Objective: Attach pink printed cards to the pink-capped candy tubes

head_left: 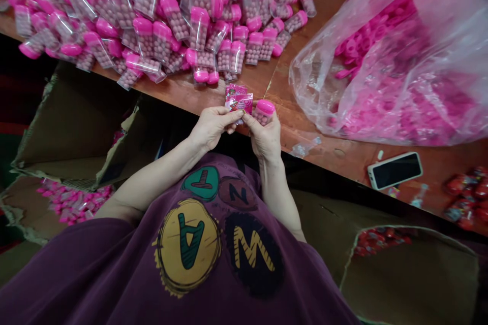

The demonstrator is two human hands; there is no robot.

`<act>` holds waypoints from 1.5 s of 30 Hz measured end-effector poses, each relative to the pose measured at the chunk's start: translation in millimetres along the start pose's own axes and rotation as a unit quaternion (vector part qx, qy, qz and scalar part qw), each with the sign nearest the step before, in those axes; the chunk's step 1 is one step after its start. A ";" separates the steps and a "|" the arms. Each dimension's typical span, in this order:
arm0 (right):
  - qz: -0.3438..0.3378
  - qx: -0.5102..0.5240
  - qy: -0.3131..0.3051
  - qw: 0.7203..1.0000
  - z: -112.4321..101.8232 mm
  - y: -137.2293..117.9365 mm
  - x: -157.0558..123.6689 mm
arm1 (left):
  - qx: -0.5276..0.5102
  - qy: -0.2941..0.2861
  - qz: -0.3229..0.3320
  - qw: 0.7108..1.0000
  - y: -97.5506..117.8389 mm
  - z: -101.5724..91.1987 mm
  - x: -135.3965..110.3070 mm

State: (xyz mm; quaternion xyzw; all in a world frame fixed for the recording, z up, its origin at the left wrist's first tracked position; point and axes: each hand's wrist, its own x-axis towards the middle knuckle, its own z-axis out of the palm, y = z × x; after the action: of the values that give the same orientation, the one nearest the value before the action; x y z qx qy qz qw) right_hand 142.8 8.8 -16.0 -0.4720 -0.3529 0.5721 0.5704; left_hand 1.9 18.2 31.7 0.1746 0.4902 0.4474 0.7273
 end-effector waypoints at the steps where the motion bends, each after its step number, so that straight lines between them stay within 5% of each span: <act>1: 0.001 0.004 0.001 1.000 0.4 -0.2 -0.2 | -0.006 0.006 -0.002 1.000 -0.4 1.4 -0.5; 8: 0.013 0.017 0.002 1.000 0.4 -0.8 -2.1 | -0.018 0.031 -0.018 0.999 -6.4 8.7 -2.9; 17: 0.063 0.020 -0.009 0.998 -2.0 -8.0 -2.6 | 0.044 -0.030 -0.010 0.999 0.9 -7.3 -1.5; 23: 0.097 0.001 -0.008 0.995 -7.1 -17.8 -2.9 | 0.029 0.025 0.041 0.998 7.5 -11.6 -1.7; 30: 0.116 0.026 -0.050 0.992 -10.9 -25.9 -21.8 | -0.059 0.084 0.021 0.994 6.6 -10.8 3.7; 45: 0.011 -0.032 0.081 0.996 26.4 0.9 -41.8 | -0.045 0.095 0.055 0.993 -6.4 -0.7 -0.7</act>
State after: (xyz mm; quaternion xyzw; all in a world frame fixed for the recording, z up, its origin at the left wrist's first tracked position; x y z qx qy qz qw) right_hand 113.7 -28.9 -3.0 -0.5388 -0.3179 0.5268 0.5754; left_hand 4.3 14.1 27.3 0.1252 0.5258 0.5227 0.6593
